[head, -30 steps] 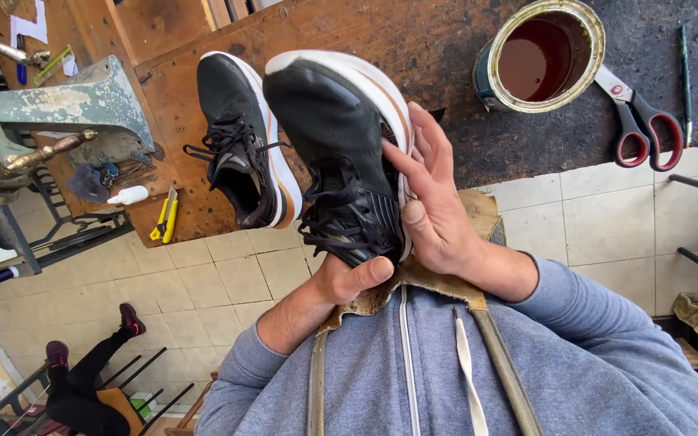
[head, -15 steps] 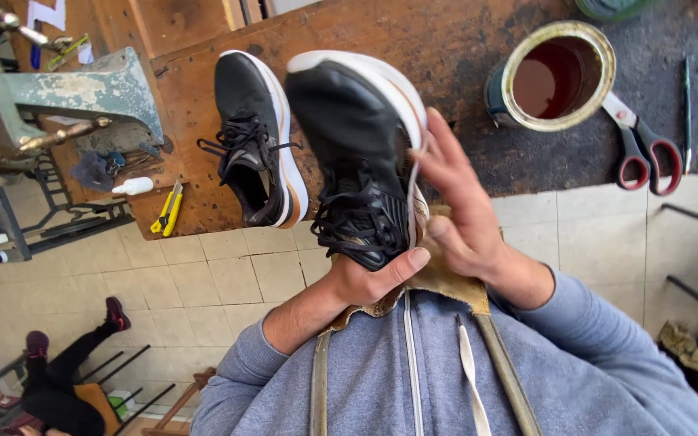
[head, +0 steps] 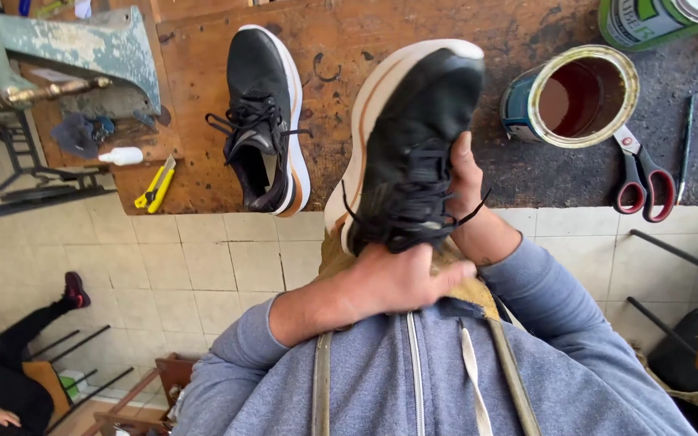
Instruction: Applying black dye to the white midsole of a sneaker using a brush and wiping it.
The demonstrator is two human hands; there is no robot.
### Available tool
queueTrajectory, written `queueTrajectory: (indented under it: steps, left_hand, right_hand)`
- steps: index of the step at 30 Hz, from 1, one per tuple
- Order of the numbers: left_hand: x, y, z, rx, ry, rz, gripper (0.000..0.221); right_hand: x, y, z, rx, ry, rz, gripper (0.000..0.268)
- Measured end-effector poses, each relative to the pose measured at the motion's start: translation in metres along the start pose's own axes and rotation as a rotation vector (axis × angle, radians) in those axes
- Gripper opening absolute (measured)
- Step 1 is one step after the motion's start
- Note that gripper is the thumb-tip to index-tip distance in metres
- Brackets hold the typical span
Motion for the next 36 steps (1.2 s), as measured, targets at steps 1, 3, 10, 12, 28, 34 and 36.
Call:
queueTrajectory:
  steps: [1, 3, 10, 12, 28, 34, 36]
  left_hand:
    - [0.006, -0.003, -0.014, 0.117, -0.196, 0.090, 0.087]
    - [0.034, 0.022, 0.001, 0.166, -0.149, -0.191, 0.090]
    - [0.095, -0.031, 0.077, 0.353, 0.635, -0.514, 0.046]
    - [0.062, -0.059, 0.090, 0.474, 0.626, -0.476, 0.067]
    - [0.030, -0.109, 0.083, 0.625, 0.791, -0.427, 0.077]
    - [0.019, -0.107, 0.077, 0.699, 0.805, -0.442, 0.074]
    - [0.015, -0.100, 0.075, 0.718, 0.767, -0.446, 0.076]
  right_hand:
    - [0.001, 0.008, 0.000, -0.098, 0.050, -0.084, 0.067]
    - [0.000, 0.004, 0.004, -0.067, 0.089, -0.106, 0.065]
    - [0.016, -0.008, 0.013, 0.134, 0.349, -0.150, 0.053]
    - [0.011, -0.008, 0.014, 0.181, 0.399, -0.164, 0.051]
    - [0.061, -0.039, -0.014, 0.789, 0.418, -0.357, 0.031]
    - [0.041, -0.030, -0.033, 1.350, -0.345, -0.286, 0.012]
    - [0.041, -0.035, -0.029, 1.354, -0.332, -0.291, 0.011]
Point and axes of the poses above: each hand's wrist, its own x-axis away from the middle knuckle, its own z-axis out of the back of the hand, y = z × x, the point moved 8 cm from there along -x, towards the middle knuckle, and after that the axes turned 11 degrees about -y, right-handed, at the moved point
